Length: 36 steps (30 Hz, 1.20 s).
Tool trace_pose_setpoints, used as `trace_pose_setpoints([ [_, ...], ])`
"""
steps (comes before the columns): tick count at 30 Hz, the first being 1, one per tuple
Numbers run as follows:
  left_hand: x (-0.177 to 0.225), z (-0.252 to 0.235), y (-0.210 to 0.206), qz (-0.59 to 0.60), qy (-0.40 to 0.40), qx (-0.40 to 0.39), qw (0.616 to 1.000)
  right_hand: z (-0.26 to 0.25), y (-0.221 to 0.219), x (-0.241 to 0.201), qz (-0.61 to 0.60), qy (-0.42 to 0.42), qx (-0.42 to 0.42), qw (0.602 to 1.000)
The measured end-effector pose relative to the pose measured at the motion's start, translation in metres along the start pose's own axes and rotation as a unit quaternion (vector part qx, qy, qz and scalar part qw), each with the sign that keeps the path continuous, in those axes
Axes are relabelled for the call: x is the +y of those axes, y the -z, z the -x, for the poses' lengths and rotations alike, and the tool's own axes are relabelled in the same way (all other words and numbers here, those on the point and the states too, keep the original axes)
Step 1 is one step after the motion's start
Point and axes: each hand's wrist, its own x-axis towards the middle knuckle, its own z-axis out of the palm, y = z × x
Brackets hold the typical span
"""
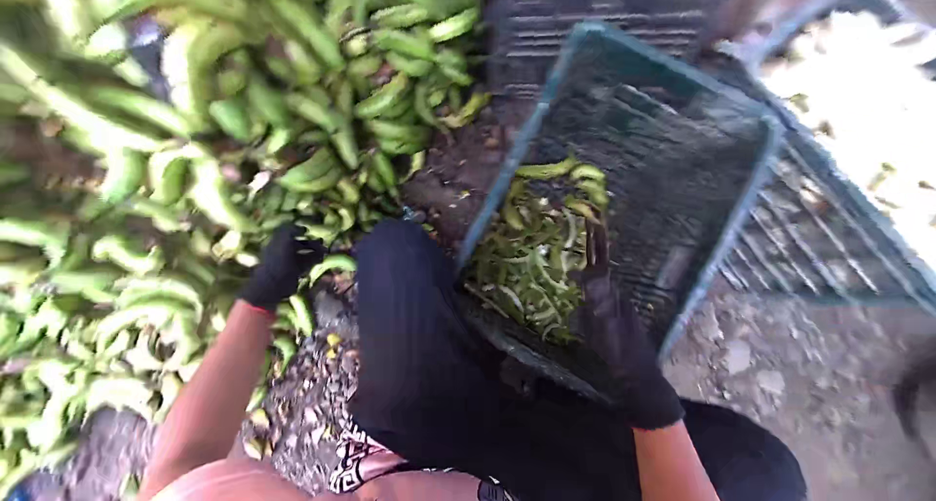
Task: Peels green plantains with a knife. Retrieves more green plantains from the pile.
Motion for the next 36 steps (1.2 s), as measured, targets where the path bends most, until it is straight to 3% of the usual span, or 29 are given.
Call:
trace_pose_setpoints([
  [4,-0.125,0.004,-0.008,-0.047,0.123,-0.051,0.99,-0.004,-0.037,0.025,0.215,-0.032,-0.047,0.975],
  [7,-0.156,0.013,-0.04,-0.095,0.126,-0.094,0.983,-0.007,-0.05,0.043,0.261,-0.076,-0.015,0.962],
  [11,-0.148,-0.007,-0.076,-0.203,0.025,-0.16,0.966,0.004,-0.063,0.053,0.308,-0.187,0.049,0.931],
  [14,-0.135,-0.046,-0.104,-0.269,-0.017,-0.168,0.948,0.009,-0.084,0.018,0.246,-0.257,0.083,0.931],
  [16,-0.131,-0.078,-0.126,-0.36,-0.051,-0.142,0.921,-0.005,-0.095,-0.02,0.211,-0.352,0.071,0.909],
  [17,-0.125,-0.093,-0.137,-0.413,-0.069,-0.132,0.899,-0.006,-0.099,-0.015,0.232,-0.325,0.106,0.911],
  [19,-0.121,-0.126,-0.16,-0.491,-0.089,-0.119,0.859,-0.009,-0.096,-0.013,0.274,-0.333,0.083,0.899],
  [22,-0.13,-0.162,-0.192,-0.569,-0.033,-0.112,0.814,0.004,-0.084,0.038,0.323,-0.251,0.105,0.906],
  [23,-0.139,-0.169,-0.197,-0.567,-0.009,-0.108,0.817,0.003,-0.081,0.038,0.317,-0.27,0.087,0.905],
  [26,-0.151,-0.177,-0.2,-0.466,0.068,-0.06,0.88,0.003,-0.066,0.062,0.331,-0.254,0.078,0.905],
  [29,-0.152,-0.167,-0.191,-0.45,0.017,-0.034,0.892,0.001,-0.072,0.05,0.332,-0.236,0.079,0.91],
  [30,-0.126,-0.154,-0.178,-0.433,0.016,-0.056,0.899,-0.001,-0.075,0.041,0.318,-0.239,0.077,0.914],
  [31,-0.068,-0.148,-0.157,-0.462,0.113,-0.208,0.855,0.0,-0.075,0.038,0.301,-0.235,0.075,0.921],
  [32,-0.037,-0.141,-0.146,-0.463,0.132,-0.252,0.839,0.001,-0.073,0.039,0.287,-0.225,0.075,0.928],
  [34,-0.038,-0.133,-0.143,-0.452,0.04,-0.212,0.866,0.003,-0.068,0.048,0.283,-0.198,0.075,0.936],
  [36,-0.063,-0.14,-0.145,-0.408,-0.119,-0.124,0.897,0.001,-0.064,0.055,0.288,-0.199,0.065,0.935],
])
